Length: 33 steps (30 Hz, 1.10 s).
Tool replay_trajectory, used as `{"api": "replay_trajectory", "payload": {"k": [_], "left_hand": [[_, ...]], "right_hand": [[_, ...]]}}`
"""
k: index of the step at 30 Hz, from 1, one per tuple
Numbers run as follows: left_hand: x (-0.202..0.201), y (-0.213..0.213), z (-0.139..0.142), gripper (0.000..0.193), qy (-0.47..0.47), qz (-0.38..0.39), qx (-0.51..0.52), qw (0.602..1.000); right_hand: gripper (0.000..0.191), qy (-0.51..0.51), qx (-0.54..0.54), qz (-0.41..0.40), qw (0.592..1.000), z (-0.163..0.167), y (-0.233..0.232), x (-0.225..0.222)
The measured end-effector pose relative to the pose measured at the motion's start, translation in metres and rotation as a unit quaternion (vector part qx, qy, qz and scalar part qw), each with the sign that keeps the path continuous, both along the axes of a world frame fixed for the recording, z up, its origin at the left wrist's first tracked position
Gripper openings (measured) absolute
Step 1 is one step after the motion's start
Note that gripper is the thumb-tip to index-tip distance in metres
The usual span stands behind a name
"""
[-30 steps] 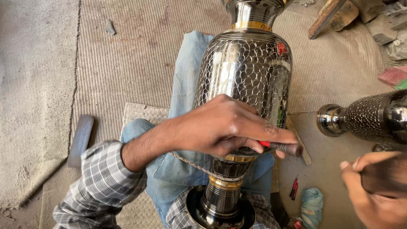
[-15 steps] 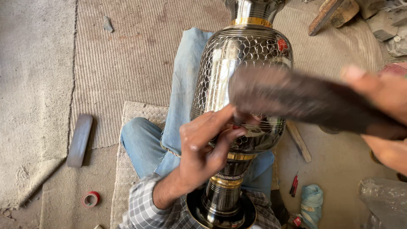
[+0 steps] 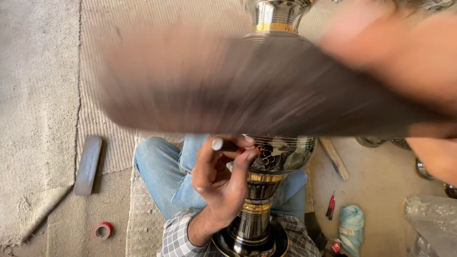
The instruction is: The person sits on the floor holding a small punch against the surface of a large decorative metal vase and repeatedly strikes the punch with a wooden mallet, working along the vase's patterned surface to engrave or chase the design.
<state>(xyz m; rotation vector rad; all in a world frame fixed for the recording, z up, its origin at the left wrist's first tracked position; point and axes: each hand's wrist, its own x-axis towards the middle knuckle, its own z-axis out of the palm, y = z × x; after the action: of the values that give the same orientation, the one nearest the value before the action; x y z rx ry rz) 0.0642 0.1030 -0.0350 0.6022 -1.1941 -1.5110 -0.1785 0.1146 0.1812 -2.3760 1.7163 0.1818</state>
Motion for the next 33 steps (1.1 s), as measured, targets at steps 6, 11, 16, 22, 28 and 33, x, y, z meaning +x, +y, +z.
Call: {"api": "replay_trajectory", "payload": {"k": [6, 11, 16, 22, 28, 33], "left_hand": [[0.001, 0.011, -0.029, 0.037, -0.012, 0.061, -0.029, 0.998], [0.000, 0.011, -0.026, 0.042, -0.026, 0.043, -0.031, 0.998], [0.000, 0.012, -0.017, 0.047, 0.015, 0.029, 0.022, 0.999], [0.000, 0.024, -0.034, 0.068, 0.015, 0.130, -0.050, 0.990], [0.000, 0.032, -0.056, 0.074, 0.014, 0.155, -0.042, 0.987], [0.011, 0.015, -0.060, 0.073, 0.107, 0.126, 0.171, 0.971]], "right_hand": [[0.103, 0.031, -0.007, 0.003, 1.000, 0.007, -0.005, 0.018], [0.108, 0.096, -0.019, -0.008, 0.995, 0.008, -0.014, 0.041], [0.111, 0.126, -0.010, 0.011, 0.992, 0.011, -0.015, 0.041], [0.109, 0.155, 0.036, 0.037, 0.987, 0.020, -0.014, 0.040], [0.101, 0.119, 0.001, 0.054, 0.991, 0.023, -0.020, 0.054], [0.094, 0.093, -0.028, 0.026, 0.995, 0.005, 0.009, 0.040]]}}
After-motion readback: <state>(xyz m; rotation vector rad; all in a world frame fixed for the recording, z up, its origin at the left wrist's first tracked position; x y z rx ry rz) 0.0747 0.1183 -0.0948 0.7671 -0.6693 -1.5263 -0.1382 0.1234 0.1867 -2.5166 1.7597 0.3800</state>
